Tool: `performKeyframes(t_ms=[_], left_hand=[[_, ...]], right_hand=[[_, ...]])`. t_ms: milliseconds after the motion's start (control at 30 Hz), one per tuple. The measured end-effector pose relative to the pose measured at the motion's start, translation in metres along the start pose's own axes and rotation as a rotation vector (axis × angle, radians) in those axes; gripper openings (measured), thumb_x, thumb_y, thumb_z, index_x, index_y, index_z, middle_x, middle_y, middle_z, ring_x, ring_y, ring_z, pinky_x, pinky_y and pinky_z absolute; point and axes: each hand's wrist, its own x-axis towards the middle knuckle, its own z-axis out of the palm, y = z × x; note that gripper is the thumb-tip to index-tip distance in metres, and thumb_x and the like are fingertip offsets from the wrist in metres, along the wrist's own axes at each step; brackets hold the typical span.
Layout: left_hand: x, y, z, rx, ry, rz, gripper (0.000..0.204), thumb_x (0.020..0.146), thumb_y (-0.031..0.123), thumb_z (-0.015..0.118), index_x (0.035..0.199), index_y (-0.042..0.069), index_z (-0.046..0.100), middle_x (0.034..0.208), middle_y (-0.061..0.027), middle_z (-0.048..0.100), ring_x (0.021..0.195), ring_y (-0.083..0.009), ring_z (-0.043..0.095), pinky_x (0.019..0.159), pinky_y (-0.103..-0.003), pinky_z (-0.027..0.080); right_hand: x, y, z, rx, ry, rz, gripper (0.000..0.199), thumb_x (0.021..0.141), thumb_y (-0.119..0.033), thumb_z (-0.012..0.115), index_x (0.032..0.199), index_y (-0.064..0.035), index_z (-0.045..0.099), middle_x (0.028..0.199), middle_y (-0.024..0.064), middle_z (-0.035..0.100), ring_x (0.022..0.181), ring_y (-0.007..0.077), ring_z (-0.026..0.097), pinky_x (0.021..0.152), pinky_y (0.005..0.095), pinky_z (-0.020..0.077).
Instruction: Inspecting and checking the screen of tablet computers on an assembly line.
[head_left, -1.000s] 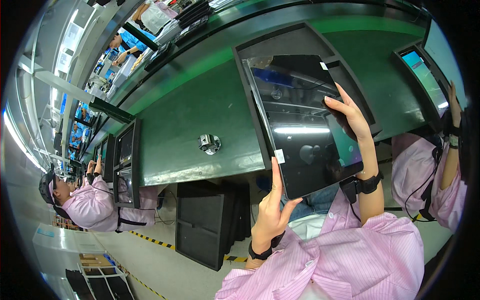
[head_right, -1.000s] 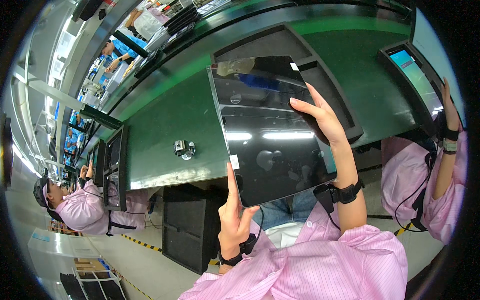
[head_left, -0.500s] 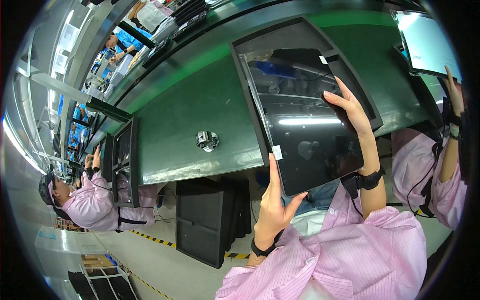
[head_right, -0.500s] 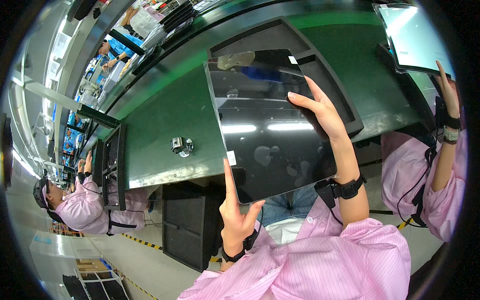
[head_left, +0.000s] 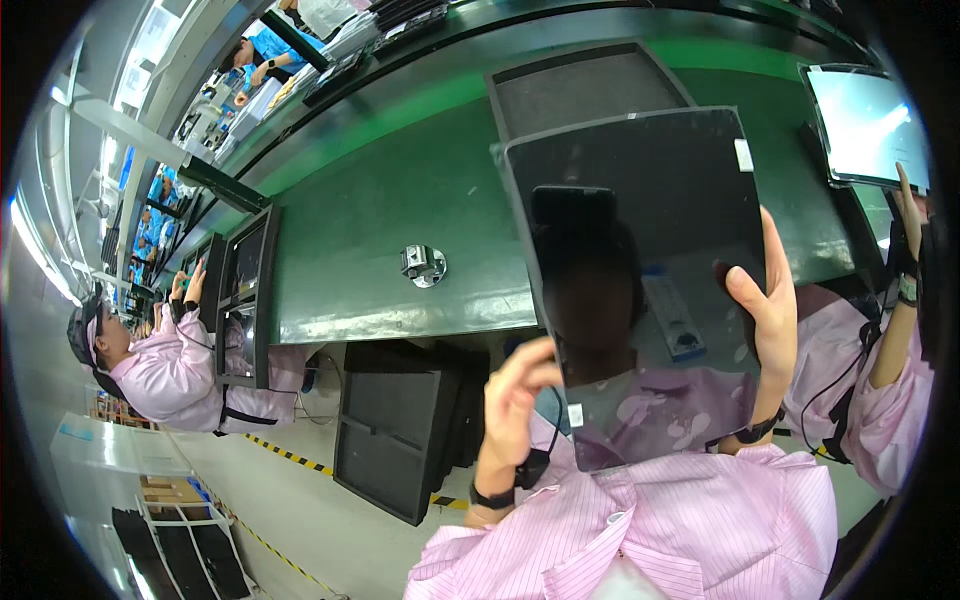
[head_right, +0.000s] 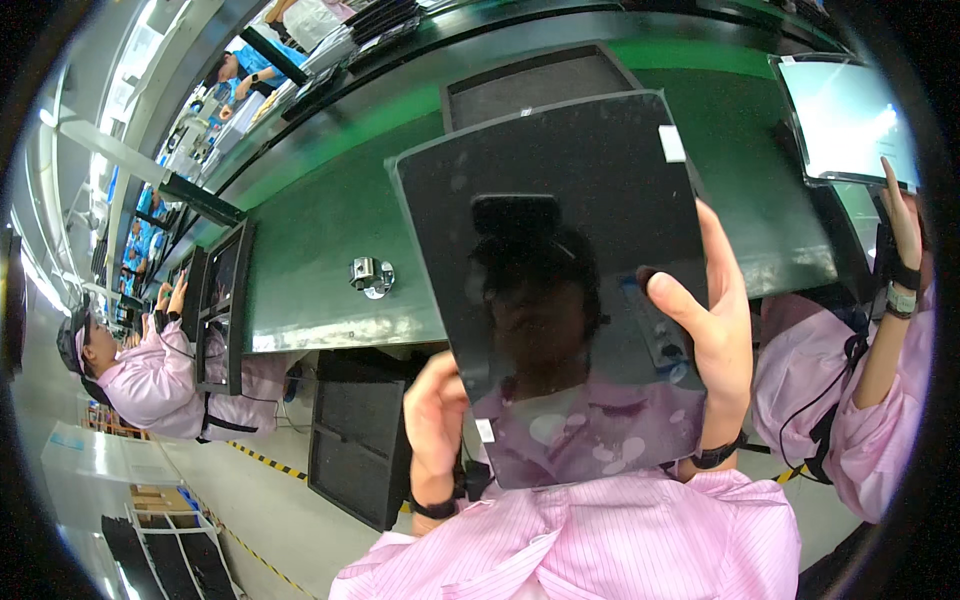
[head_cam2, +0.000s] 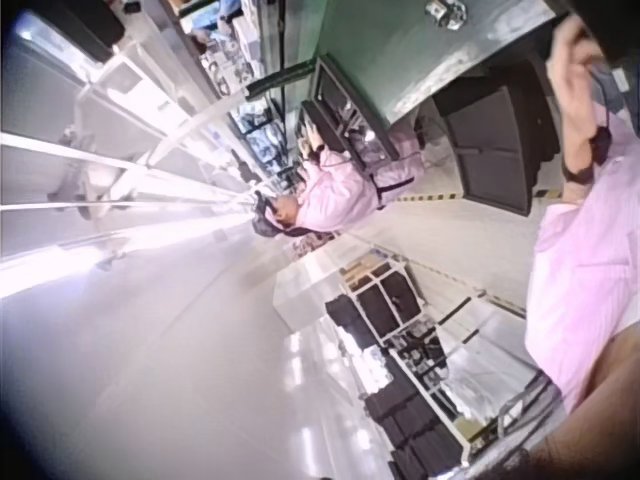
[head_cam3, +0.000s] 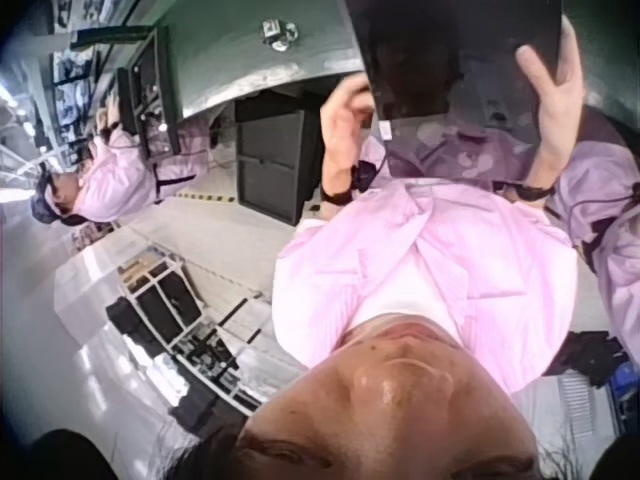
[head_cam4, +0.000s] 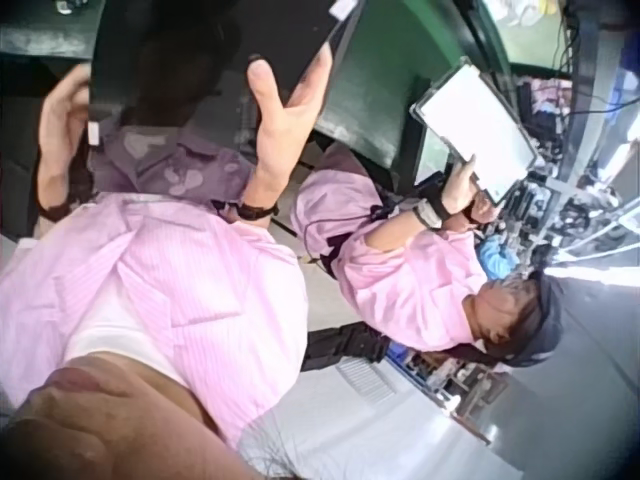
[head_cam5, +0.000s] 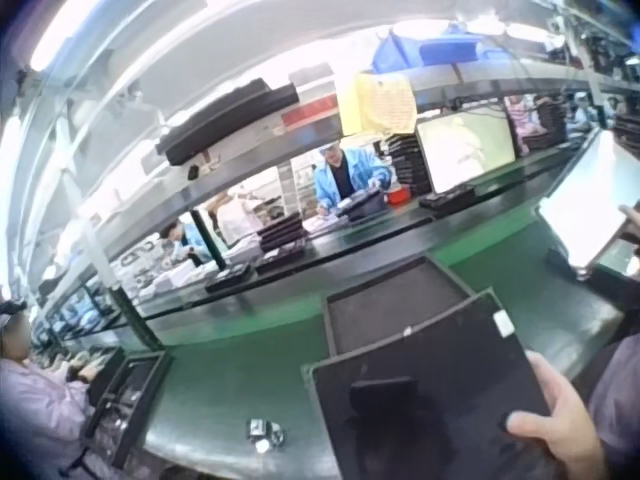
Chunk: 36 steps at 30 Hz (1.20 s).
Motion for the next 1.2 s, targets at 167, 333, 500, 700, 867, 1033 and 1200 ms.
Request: performKeyframes(t_ms=[167,333,500,700,867,1033,1200], left_hand=[[0.054,0.037,-0.018,-0.111,0.114,0.141,0.048,0.102,0.045,0.034,0.113,-0.001,0.045,0.077,-0.0082,0.061,0.068,-0.0126,0.058,0.066,-0.025,0.046],[0.071,0.069,-0.023,0.106,0.141,0.327,0.026,0.103,0.022,0.04,0.09,0.001,0.05,0.065,-0.0032,0.055,0.048,-0.0085,0.051,0.044,-0.021,0.042],[0.064,0.092,-0.017,0.015,0.072,0.214,0.027,0.102,0.019,0.043,0.083,0.003,0.052,0.058,0.001,0.049,0.039,-0.0047,0.043,0.036,-0.019,0.035],[0.043,0.142,0.037,0.056,-0.074,0.482,0.028,0.101,0.016,0.045,0.078,0.001,0.053,0.06,0.0019,0.051,0.048,-0.0048,0.044,0.05,-0.018,0.037],[0.047,0.113,0.096,0.026,-0.189,0.362,0.03,0.102,0.018,0.041,0.077,0.004,0.044,0.054,0.0005,0.044,0.04,-0.0062,0.038,0.039,-0.02,0.03],[0.033,0.068,0.087,0.194,0.02,0.233,0.03,0.104,0.018,0.038,0.076,0.007,0.041,0.054,0.0029,0.04,0.042,-0.0033,0.034,0.038,-0.019,0.027],[0.01,0.049,0.079,0.116,0.126,0.128,0.026,0.101,0.01,0.042,0.076,0.002,0.044,0.055,-0.0009,0.048,0.045,-0.0031,0.038,0.041,-0.019,0.028]], right_hand=[[-0.016,0.004,0.012,0.304,-0.069,0.121,0.063,0.086,-0.012,0.068,0.138,0.0065,0.038,0.131,0.0096,0.052,0.115,0.0131,0.053,0.098,0.0256,0.039],[-0.031,0.003,0.016,0.377,-0.127,0.136,0.061,0.085,-0.009,0.069,0.136,0.0063,0.039,0.118,0.0058,0.059,0.1,0.0084,0.057,0.088,0.0217,0.0429],[-0.032,0.0,0.016,0.403,-0.201,0.151,0.043,0.088,-0.005,0.065,0.125,0.005,0.048,0.105,0.0044,0.063,0.087,0.0053,0.058,0.076,0.0194,0.0457],[-0.007,-0.017,0.052,0.442,-0.227,-0.02,0.027,0.097,-0.027,0.053,0.103,-0.0008,0.056,0.097,0.0034,0.062,0.088,0.0093,0.057,0.079,0.0221,0.0439],[0.025,-0.01,0.051,1.158,-0.317,0.236,0.037,0.101,-0.034,0.034,0.086,-0.0048,0.052,0.072,0.0068,0.056,0.066,0.018,0.053,0.068,0.0295,0.045],[0.028,-0.005,0.04,1.264,-0.876,0.161,0.064,0.104,-0.037,0.01,0.063,-0.006,0.049,0.054,0.0151,0.052,0.048,0.0295,0.051,0.06,0.0373,0.0468],[0.032,0.003,0.057,1.557,-1.017,0.003,0.068,0.104,-0.036,0.008,0.064,-0.0068,0.054,0.055,0.016,0.058,0.048,0.0288,0.055,0.055,0.0365,0.0487]])
